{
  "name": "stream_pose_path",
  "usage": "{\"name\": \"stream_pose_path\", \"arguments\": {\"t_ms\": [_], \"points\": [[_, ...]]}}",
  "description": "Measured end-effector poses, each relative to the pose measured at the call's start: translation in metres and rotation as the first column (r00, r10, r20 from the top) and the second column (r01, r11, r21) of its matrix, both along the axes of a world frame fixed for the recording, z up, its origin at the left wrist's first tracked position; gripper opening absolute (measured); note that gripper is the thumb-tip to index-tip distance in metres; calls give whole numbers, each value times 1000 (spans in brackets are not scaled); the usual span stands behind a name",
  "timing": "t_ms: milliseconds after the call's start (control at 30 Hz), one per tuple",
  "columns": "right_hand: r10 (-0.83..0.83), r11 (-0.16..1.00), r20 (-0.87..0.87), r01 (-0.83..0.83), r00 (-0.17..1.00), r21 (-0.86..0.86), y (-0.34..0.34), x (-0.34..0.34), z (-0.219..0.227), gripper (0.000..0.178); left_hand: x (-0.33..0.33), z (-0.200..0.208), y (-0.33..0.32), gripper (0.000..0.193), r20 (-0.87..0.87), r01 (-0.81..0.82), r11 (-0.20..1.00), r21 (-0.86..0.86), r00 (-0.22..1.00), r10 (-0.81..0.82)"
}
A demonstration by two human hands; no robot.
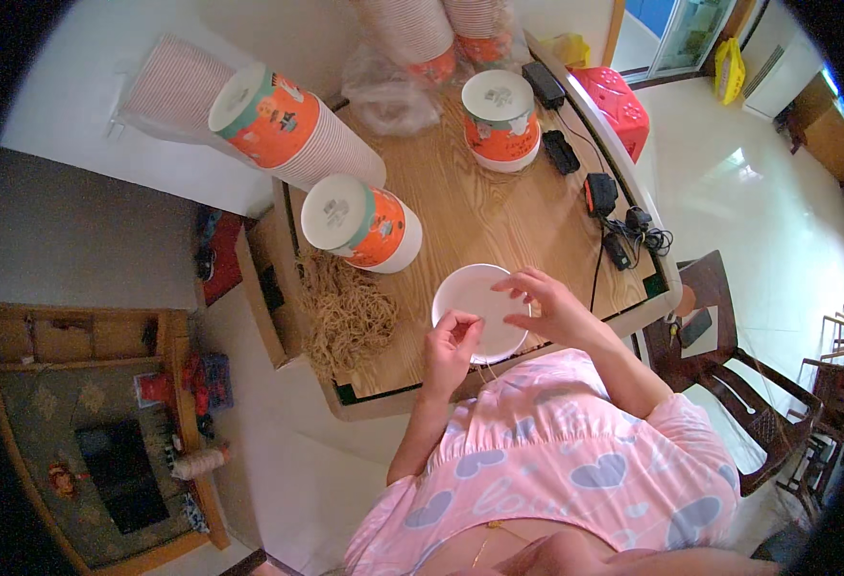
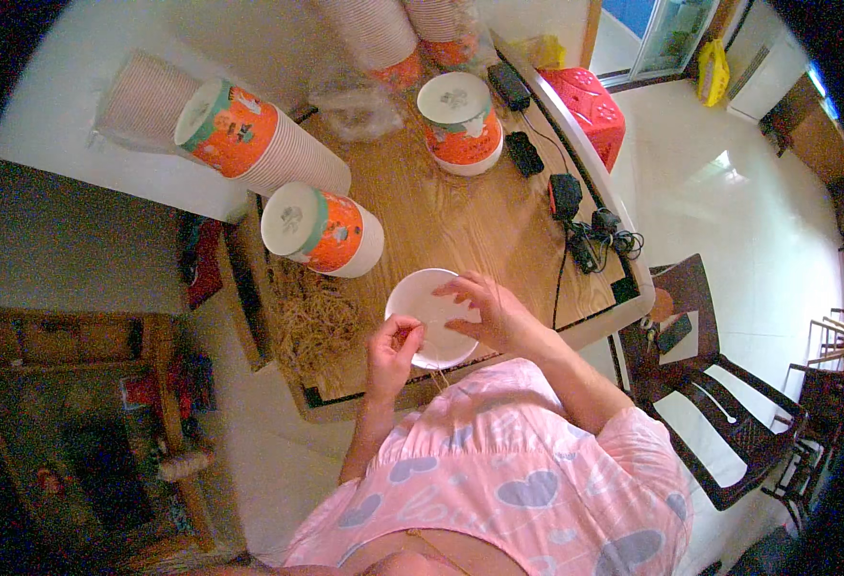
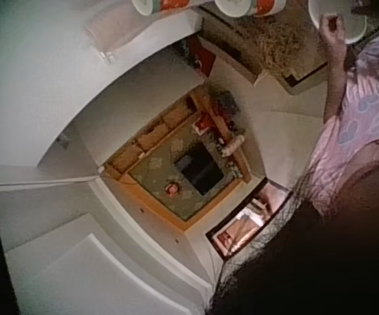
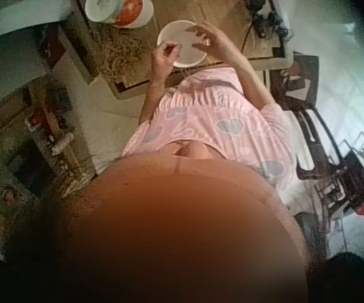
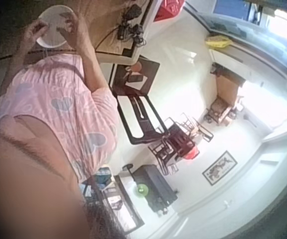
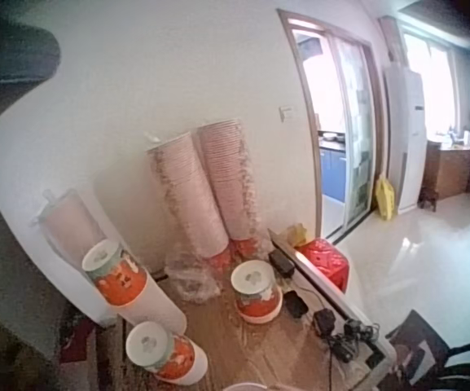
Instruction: Stuffing paper buckets with shredded packing material and organizing them on a table.
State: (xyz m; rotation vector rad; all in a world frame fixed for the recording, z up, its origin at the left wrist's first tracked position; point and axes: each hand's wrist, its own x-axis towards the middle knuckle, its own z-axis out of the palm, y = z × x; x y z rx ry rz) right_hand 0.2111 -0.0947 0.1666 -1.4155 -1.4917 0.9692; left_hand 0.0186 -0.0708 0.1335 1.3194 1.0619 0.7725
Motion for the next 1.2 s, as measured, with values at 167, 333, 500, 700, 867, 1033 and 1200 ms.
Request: {"name": "stream_pose_path", "arguments": {"t_ms": [167, 333, 500, 700, 867, 1033, 1200], "points": [[148, 980, -181, -168, 972, -102, 0, -6, -17, 17, 2, 5, -1, 3, -11, 8, 1000, -3, 1000, -8], [129, 987, -107, -138, 986, -87, 1, -1, -19, 14, -7, -7, 3, 5, -11, -4, 1000, 14, 1000, 4], [89, 994, -42, -92, 995, -57, 3, -4, -26, 15, -3, -10, 11, 21, -181, 38, 964, 263, 983, 11], [31, 972, 114, -56, 993, 229, 25, -12, -16, 17, 19, -10, 29, 31, 242, 80, 997, 17, 967, -82], [0, 974, 172, -39, 985, 225, 34, -3, -17, 14, 18, -16, 43, 24, 64, 124, 992, 17, 990, -125], [9, 975, 214, -56, 977, 215, 29, -4, -31, 14, 21, -31, 36, 15, -33, 72, 997, -19, 997, -72], [-31, 983, 191, -5, 981, 184, 25, 1, -32, 18, 25, -34, 32, 8, 183, 23, 982, -188, 983, 12]]}}
